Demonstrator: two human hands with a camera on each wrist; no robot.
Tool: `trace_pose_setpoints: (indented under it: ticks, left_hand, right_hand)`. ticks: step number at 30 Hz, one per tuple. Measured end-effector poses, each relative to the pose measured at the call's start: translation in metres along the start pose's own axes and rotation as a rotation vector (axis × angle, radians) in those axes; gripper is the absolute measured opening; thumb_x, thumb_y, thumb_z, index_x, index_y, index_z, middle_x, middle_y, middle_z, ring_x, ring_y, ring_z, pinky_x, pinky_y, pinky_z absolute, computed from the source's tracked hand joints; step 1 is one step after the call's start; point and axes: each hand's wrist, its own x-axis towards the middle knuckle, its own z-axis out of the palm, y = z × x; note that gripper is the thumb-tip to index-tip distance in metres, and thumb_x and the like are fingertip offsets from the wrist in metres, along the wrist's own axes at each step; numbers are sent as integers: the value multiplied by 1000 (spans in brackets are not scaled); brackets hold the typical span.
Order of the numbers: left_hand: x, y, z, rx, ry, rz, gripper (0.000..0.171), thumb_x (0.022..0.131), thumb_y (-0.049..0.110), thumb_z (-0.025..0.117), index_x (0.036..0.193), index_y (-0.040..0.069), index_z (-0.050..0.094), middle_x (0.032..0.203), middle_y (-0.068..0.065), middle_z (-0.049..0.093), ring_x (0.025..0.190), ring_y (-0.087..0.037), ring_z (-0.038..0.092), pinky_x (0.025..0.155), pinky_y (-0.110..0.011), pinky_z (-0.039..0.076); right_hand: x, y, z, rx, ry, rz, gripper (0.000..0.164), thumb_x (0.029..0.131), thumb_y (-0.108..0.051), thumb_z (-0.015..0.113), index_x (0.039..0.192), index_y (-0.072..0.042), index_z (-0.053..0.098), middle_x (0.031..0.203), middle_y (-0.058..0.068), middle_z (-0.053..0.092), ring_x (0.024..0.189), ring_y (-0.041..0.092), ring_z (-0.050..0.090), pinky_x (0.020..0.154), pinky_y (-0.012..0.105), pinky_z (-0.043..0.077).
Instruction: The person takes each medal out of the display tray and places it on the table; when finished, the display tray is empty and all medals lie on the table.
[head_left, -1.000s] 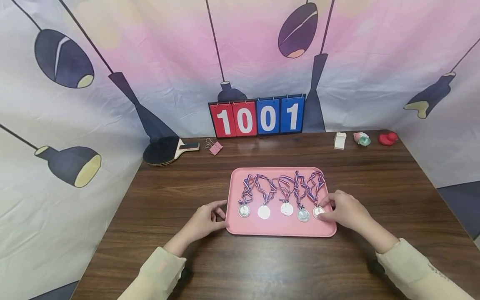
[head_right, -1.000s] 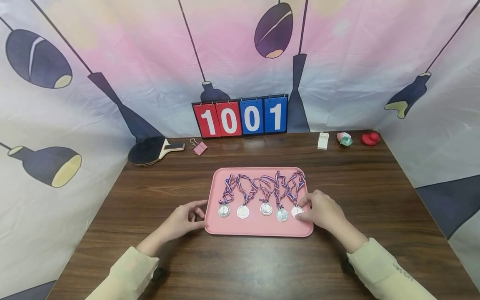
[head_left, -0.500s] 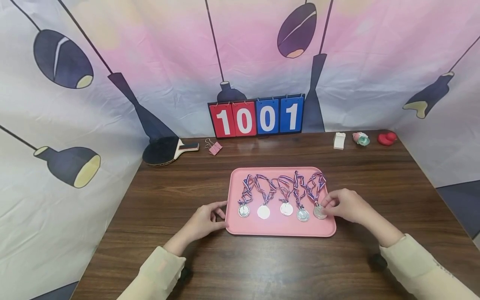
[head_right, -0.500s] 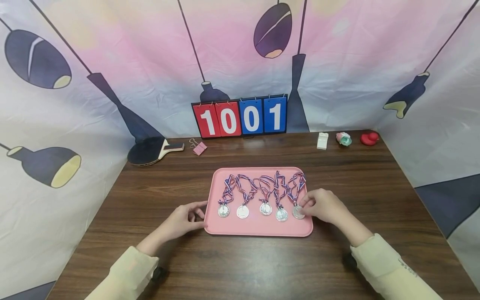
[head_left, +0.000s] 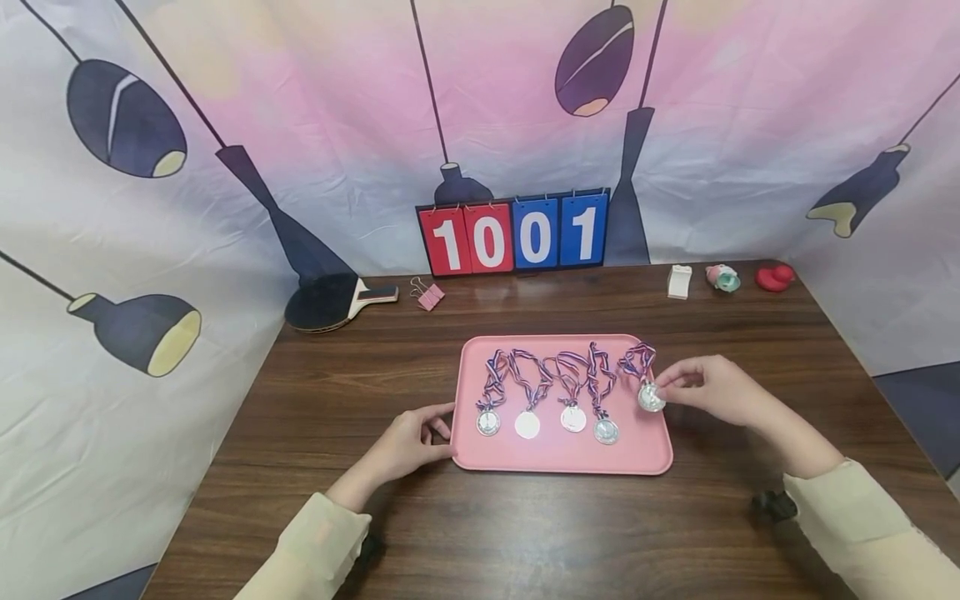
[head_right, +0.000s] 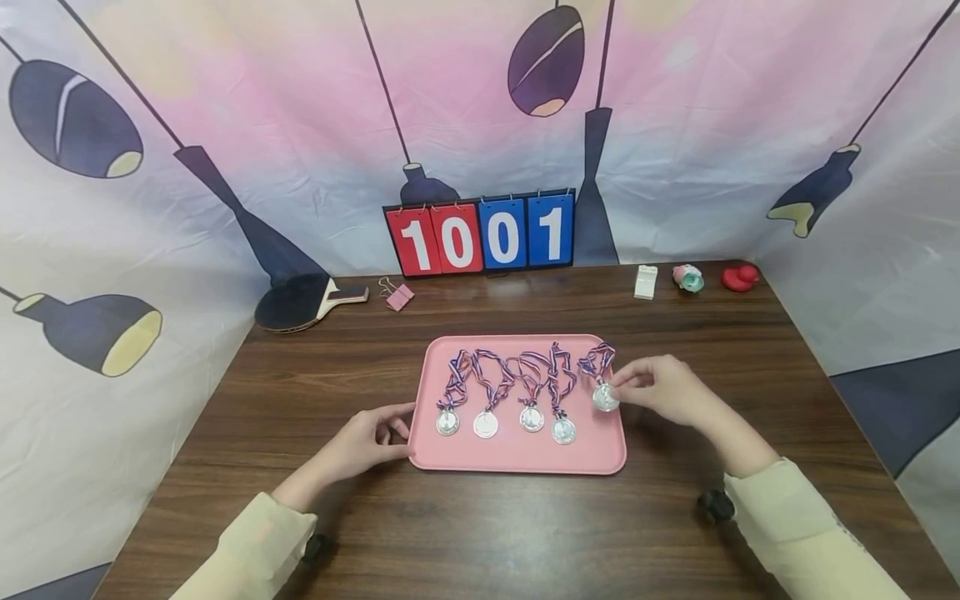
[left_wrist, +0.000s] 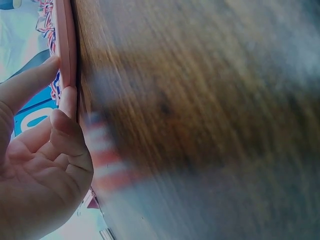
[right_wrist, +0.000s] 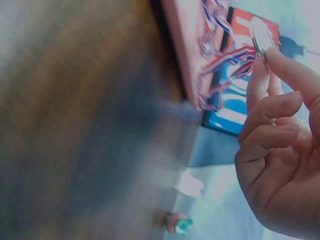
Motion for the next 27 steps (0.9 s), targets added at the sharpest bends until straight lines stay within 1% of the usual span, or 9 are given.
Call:
trace_pose_setpoints:
  ticks: [3, 5, 9, 12, 15, 18, 20, 23, 27]
  left_hand:
    - [1, 0, 0, -2, -6, 11, 60, 73, 20, 74, 126, 7, 50, 79, 0, 60, 53, -12, 46, 44, -23, 36]
    - [1, 0, 0, -1, -9, 17, 59, 73, 19, 74, 126, 6, 50, 79, 0, 60, 53, -12, 46, 44, -23, 36]
    - [0, -1, 0, -7, -10, 32, 59, 74, 18, 74, 125, 4, 50, 78, -1, 60, 52, -12, 46, 44, -23, 35]
    - [-1, -1, 0, -12, -11, 42, 59, 74, 18, 74, 126, 4, 50, 78, -1, 60, 52, -12, 45, 44, -23, 35]
    - [-1, -2, 0, -9, -8, 46, 59, 74, 18, 74, 126, 4, 49, 77, 0, 60, 51, -11, 45, 44, -22, 35]
    - [-1, -1, 1, -8, -9, 51, 60, 74, 17, 74, 126, 3, 49, 78, 0, 60, 52, -11, 45, 43, -23, 35]
    - [-1, 0, 1, -12, -12, 57, 60, 74, 17, 74, 127, 2, 48, 78, -1, 60, 52, -11, 45, 43, -23, 36]
    - [0, 1, 1, -12, -15, 51, 60, 74, 17, 73, 127, 3, 48, 78, -1, 60, 52, -10, 45, 44, -22, 35]
    - [-1, 1, 1, -5, -9, 35, 61, 74, 18, 73, 128, 5, 48, 77, 1, 60, 53, -10, 46, 44, -22, 35]
  right_hand:
    - [1, -2, -15, -13, 69, 8, 28, 79, -35, 67, 93, -11, 67, 81, 3, 66, 74, 18, 60, 63, 28, 45]
    - [2, -3, -26, 9, 113, 26, 31, 80, -36, 66, 97, -10, 66, 84, 5, 66, 76, 18, 61, 63, 28, 45]
    - [4, -1, -47, 36, 219, 100, 39, 79, -40, 65, 103, -8, 65, 89, 7, 66, 78, 11, 58, 63, 27, 44]
    - [6, 7, -55, 38, 251, 158, 44, 79, -43, 64, 105, -7, 63, 91, 8, 66, 76, 7, 55, 62, 27, 43]
    - [8, 21, -55, 33, 192, 201, 48, 80, -44, 63, 107, -4, 62, 93, 10, 66, 78, 12, 54, 62, 30, 43]
    - [6, 35, -48, 14, 110, 230, 49, 80, -44, 62, 107, -3, 62, 93, 12, 65, 77, 17, 53, 61, 31, 43]
    - [2, 42, -42, -1, 63, 237, 47, 81, -42, 62, 105, -2, 63, 90, 11, 64, 75, 17, 53, 61, 31, 43]
    - [-4, 49, -33, 0, 27, 241, 43, 80, -38, 64, 101, -1, 64, 83, 8, 64, 69, 15, 52, 58, 30, 42]
    - [-7, 53, -25, 0, 23, 248, 41, 80, -37, 66, 98, 0, 65, 77, 6, 63, 64, 14, 50, 55, 29, 41]
